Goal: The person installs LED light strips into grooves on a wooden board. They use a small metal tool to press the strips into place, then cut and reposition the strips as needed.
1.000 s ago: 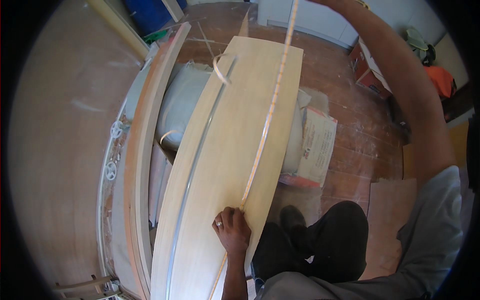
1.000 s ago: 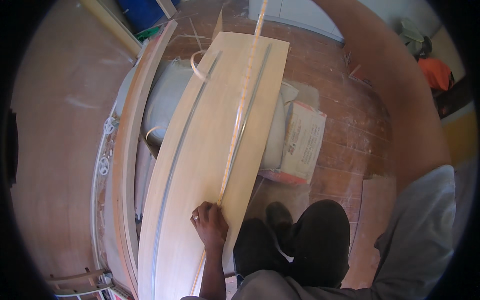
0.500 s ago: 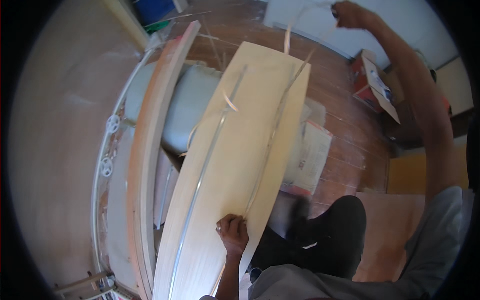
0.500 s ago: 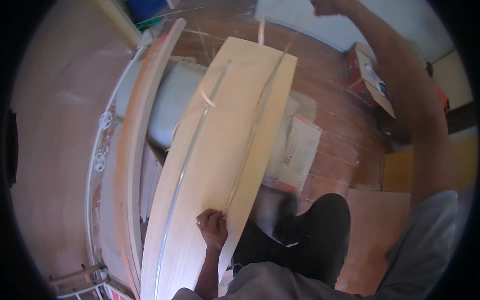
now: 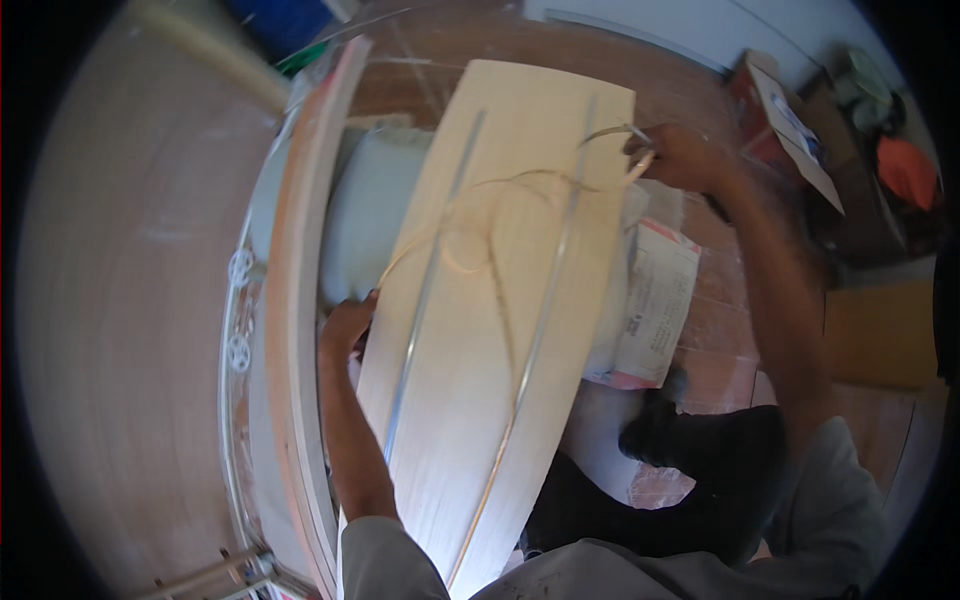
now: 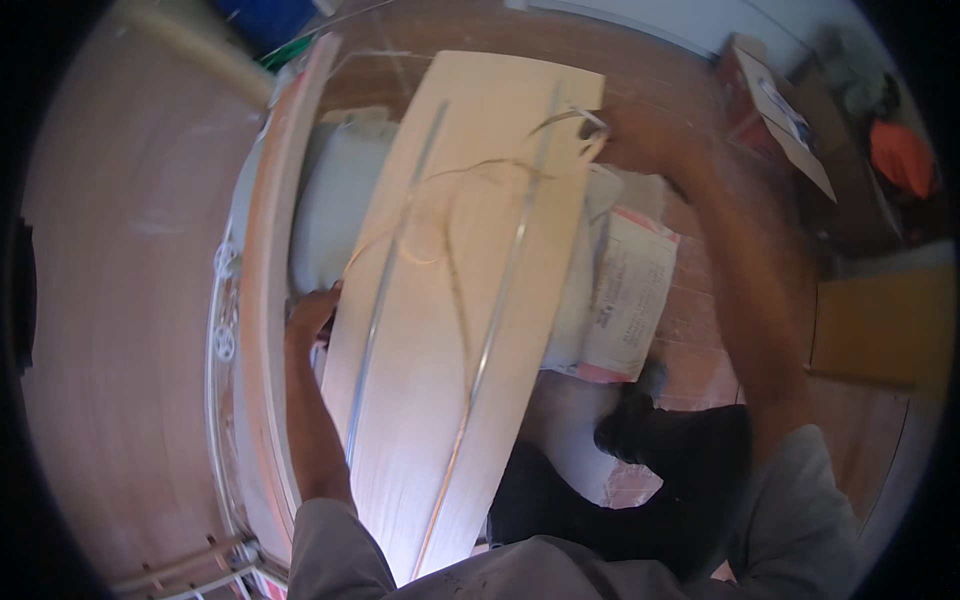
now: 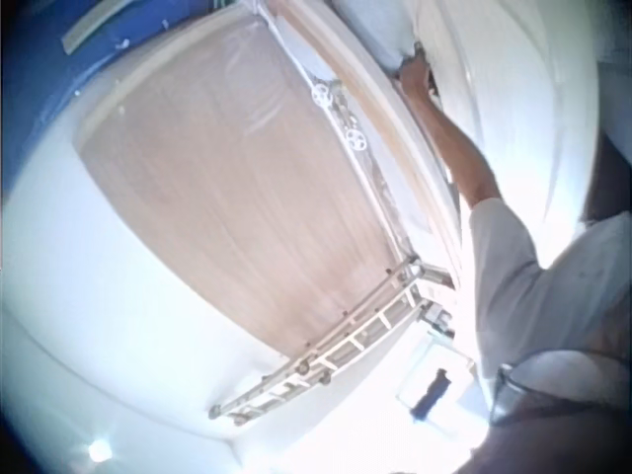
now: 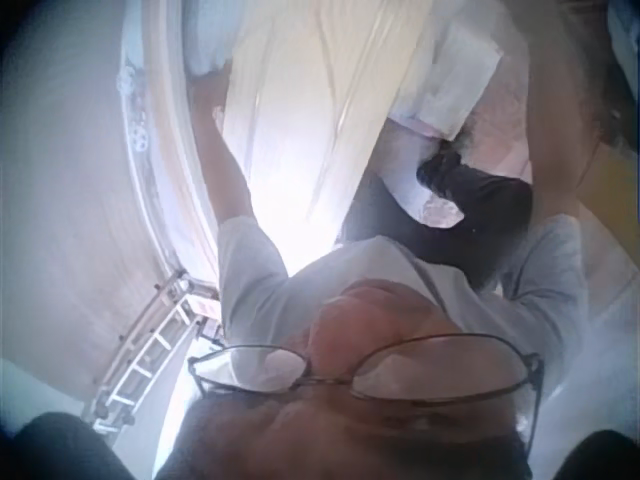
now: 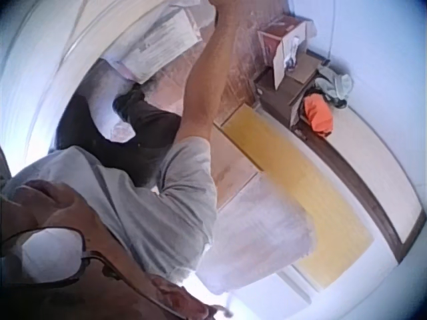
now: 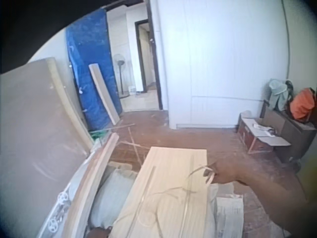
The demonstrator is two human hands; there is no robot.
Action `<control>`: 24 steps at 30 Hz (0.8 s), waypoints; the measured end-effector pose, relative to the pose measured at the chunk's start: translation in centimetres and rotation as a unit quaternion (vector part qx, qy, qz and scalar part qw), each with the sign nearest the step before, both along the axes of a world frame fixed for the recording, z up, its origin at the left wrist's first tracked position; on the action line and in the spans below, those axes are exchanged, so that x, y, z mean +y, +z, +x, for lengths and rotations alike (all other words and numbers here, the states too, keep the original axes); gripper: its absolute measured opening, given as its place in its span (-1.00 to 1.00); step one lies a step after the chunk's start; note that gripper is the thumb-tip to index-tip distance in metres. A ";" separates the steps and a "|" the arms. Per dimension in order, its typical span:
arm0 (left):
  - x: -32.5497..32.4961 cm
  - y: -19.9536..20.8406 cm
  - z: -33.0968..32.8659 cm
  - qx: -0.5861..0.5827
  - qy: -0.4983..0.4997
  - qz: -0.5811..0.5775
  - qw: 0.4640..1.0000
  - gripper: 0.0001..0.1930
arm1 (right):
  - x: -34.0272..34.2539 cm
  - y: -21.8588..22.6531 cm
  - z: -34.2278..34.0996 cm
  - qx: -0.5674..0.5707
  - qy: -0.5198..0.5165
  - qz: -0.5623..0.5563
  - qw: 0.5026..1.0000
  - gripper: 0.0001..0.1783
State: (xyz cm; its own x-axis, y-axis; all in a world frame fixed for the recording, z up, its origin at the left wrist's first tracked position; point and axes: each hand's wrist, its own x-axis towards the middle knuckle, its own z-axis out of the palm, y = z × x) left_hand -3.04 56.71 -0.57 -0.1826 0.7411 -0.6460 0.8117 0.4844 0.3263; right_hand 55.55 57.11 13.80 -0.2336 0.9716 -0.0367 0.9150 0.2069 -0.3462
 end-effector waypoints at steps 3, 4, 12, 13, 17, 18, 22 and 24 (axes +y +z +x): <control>0.4 -3.2 -3.0 -0.087 0.029 0.001 0.996 -0.25 | -2.2 -0.4 -0.7 0.103 -0.080 -0.056 0.990 -0.53; 0.3 -5.9 -8.4 -0.086 -0.050 0.061 0.993 -0.35 | -1.8 -1.1 -1.0 0.144 -0.086 -0.070 0.983 -0.50; 0.7 -2.1 -2.9 -0.164 0.098 -0.011 0.982 -0.87 | -2.5 -1.7 0.9 0.222 -0.151 -0.044 0.962 -0.47; 0.8 -2.5 -2.9 -0.177 0.118 -0.001 0.977 -0.87 | -2.5 -1.5 0.7 0.224 -0.148 -0.047 0.962 -0.47; 1.7 -3.1 -2.9 -0.153 0.112 0.036 0.981 -0.88 | -2.0 -1.4 0.1 0.218 -0.127 -0.074 0.965 -0.47; 2.2 -4.3 -5.3 -0.135 0.078 0.061 0.986 -0.87 | -1.6 -1.5 -0.5 0.219 -0.114 -0.086 0.965 -0.47; 2.0 -5.5 -4.9 0.018 -0.031 0.167 0.985 -0.78 | -0.9 -2.3 -0.8 0.230 -0.125 -0.091 0.961 -0.52; 1.6 -4.2 -2.0 0.026 -0.076 0.187 0.979 -0.72 | -0.9 -2.7 -0.4 0.233 -0.130 -0.086 0.960 -0.55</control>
State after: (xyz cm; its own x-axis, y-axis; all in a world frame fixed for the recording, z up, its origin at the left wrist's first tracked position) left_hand -5.04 58.30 -4.72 -0.0766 0.9454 -0.3169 0.8855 0.2106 0.4141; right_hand 55.11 56.19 11.07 -0.0144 0.9884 -0.1514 0.6658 -0.1035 -0.7389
